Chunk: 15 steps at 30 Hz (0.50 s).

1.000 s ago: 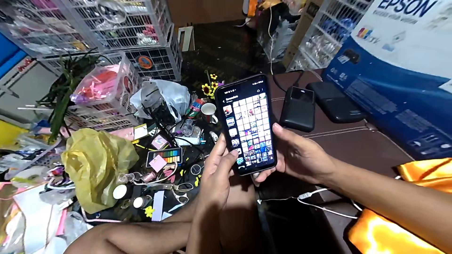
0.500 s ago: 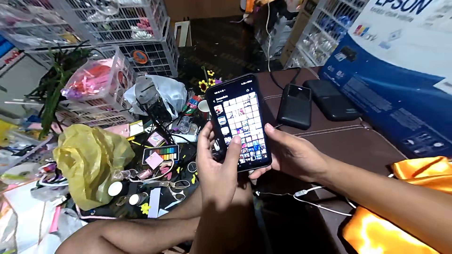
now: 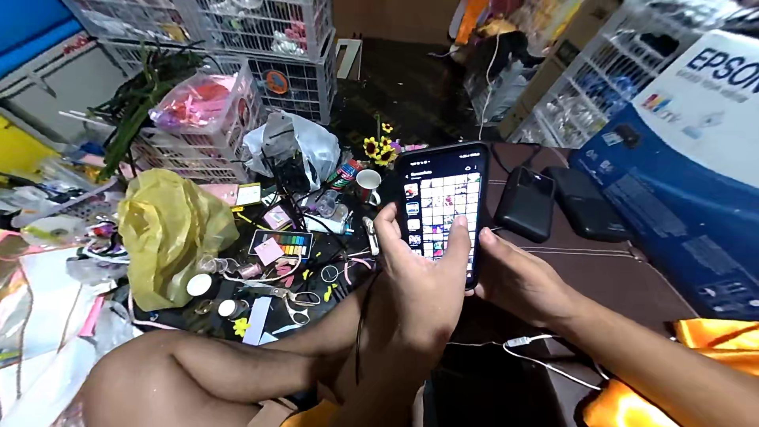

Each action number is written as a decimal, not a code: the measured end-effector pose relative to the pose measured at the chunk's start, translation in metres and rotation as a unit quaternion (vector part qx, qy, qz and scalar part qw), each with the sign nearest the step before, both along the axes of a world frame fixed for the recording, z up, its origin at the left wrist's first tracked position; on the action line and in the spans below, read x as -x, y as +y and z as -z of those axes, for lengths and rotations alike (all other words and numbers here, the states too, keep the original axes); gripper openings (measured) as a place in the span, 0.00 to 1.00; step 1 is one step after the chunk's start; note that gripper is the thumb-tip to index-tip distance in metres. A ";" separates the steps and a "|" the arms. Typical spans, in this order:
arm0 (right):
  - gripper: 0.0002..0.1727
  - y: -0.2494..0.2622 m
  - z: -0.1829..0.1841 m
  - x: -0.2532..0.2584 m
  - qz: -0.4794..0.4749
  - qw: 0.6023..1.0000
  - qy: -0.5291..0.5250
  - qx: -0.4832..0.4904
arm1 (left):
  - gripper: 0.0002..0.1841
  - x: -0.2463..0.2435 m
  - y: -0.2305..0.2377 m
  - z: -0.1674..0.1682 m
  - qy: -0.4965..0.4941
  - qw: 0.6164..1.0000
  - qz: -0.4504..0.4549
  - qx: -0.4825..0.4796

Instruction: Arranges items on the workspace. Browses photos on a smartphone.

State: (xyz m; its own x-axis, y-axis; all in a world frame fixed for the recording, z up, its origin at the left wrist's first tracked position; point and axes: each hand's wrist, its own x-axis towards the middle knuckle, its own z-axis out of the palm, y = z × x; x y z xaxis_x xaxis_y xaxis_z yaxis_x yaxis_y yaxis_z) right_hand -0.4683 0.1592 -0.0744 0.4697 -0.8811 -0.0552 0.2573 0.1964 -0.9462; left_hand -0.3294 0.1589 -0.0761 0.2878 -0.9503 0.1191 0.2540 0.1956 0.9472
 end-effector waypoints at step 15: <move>0.27 -0.003 0.002 0.005 0.006 0.999 -0.010 -0.043 | 0.26 -0.037 -0.001 0.021 0.060 0.989 0.122 0.056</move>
State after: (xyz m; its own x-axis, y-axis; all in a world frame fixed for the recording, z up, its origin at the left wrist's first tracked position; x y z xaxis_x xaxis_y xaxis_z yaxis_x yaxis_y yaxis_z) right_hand -0.4734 0.1564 -0.0767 0.4617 -0.8786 -0.1219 0.2787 0.2742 -0.9204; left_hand -0.2920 0.1579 -0.0976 0.0700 -0.9761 0.2058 0.4150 0.2161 0.8838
